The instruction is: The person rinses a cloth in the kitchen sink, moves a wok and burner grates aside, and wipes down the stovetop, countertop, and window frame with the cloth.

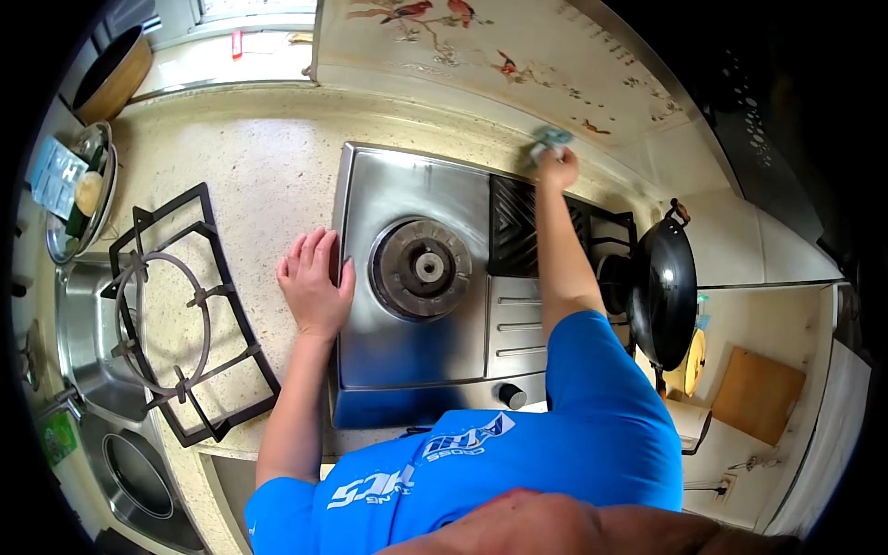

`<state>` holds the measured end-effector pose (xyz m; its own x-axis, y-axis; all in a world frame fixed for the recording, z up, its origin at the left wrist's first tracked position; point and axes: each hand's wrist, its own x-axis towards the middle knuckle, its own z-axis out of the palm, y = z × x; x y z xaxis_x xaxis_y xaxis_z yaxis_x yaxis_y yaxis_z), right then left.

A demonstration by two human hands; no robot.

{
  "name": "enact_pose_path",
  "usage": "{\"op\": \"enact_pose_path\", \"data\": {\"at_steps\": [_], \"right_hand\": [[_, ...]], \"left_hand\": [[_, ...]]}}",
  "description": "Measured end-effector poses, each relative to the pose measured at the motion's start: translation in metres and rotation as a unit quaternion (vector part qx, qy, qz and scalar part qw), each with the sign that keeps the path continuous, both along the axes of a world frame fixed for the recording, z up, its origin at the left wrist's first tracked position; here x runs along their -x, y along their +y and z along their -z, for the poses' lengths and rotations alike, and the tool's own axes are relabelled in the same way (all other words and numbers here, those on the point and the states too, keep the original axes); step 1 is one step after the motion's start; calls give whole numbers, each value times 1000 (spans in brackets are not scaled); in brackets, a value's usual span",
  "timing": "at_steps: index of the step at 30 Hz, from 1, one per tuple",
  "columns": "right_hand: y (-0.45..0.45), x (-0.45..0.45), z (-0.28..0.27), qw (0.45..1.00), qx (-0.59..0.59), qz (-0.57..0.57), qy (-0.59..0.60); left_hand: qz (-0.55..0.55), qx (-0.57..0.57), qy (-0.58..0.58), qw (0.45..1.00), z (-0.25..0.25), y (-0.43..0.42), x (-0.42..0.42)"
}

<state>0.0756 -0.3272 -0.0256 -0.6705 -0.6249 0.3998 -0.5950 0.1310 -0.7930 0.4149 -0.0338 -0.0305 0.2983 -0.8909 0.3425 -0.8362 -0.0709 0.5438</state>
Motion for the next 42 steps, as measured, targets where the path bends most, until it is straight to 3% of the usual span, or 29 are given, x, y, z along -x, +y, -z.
{"op": "enact_pose_path", "data": {"at_steps": [2,4,6,10,12,13,17,19,20,22,25,30,32,34,35,36,37,39,41,42], "right_hand": [[-19,22,16,997,14,45,-58],[-19,-28,10,998,-31,32,34],[-27,-84,28,999,-7,24,42],[1,-213,24,975,3,-222,-9],[4,-267,20,965,5,-252,-73],[5,-289,16,973,0,-214,-88],[26,-331,4,967,16,-251,-36],[43,-345,-7,927,28,-340,157],[49,-344,-9,926,30,-345,149],[48,-328,-21,848,-5,-416,329],[41,-273,-27,754,-18,-460,468],[43,-157,-27,786,-65,-393,474],[33,-109,-23,854,-24,-336,398],[19,-70,-33,917,114,-201,325],[12,-60,-50,960,166,-152,164],[15,-57,-81,975,162,-122,94],[3,-58,-86,944,276,-151,-98],[-15,-97,-100,964,241,-100,-55],[-28,-165,-100,956,281,-4,86],[-19,-198,-104,951,299,-35,68]], "left_hand": [[-6,0,-2,1000,-1,1,1],[-5,-7,0,1000,-2,0,0],[-8,-12,-2,1000,-2,1,0],[-8,-13,5,1000,-2,1,0],[-7,-15,3,1000,-2,1,-1],[-6,-14,4,1000,-2,1,-1],[-2,-22,13,1000,-5,2,-2],[-5,-22,8,1000,-3,1,0],[-4,-23,4,1000,-3,2,-1],[-7,-12,-7,1000,-5,1,-3],[2,-19,5,1000,-5,3,-1],[-3,-7,8,1000,-3,3,-2],[-4,0,15,1000,-3,4,0],[-2,-1,17,1000,-4,4,-1],[-2,3,19,1000,-4,4,-2],[-5,3,23,1000,-5,3,-2],[-7,0,26,1000,-6,3,-2],[-4,-5,30,1000,-6,4,0],[-7,-10,29,1000,-6,3,-1],[-8,-9,24,1000,-6,3,-2]]}}
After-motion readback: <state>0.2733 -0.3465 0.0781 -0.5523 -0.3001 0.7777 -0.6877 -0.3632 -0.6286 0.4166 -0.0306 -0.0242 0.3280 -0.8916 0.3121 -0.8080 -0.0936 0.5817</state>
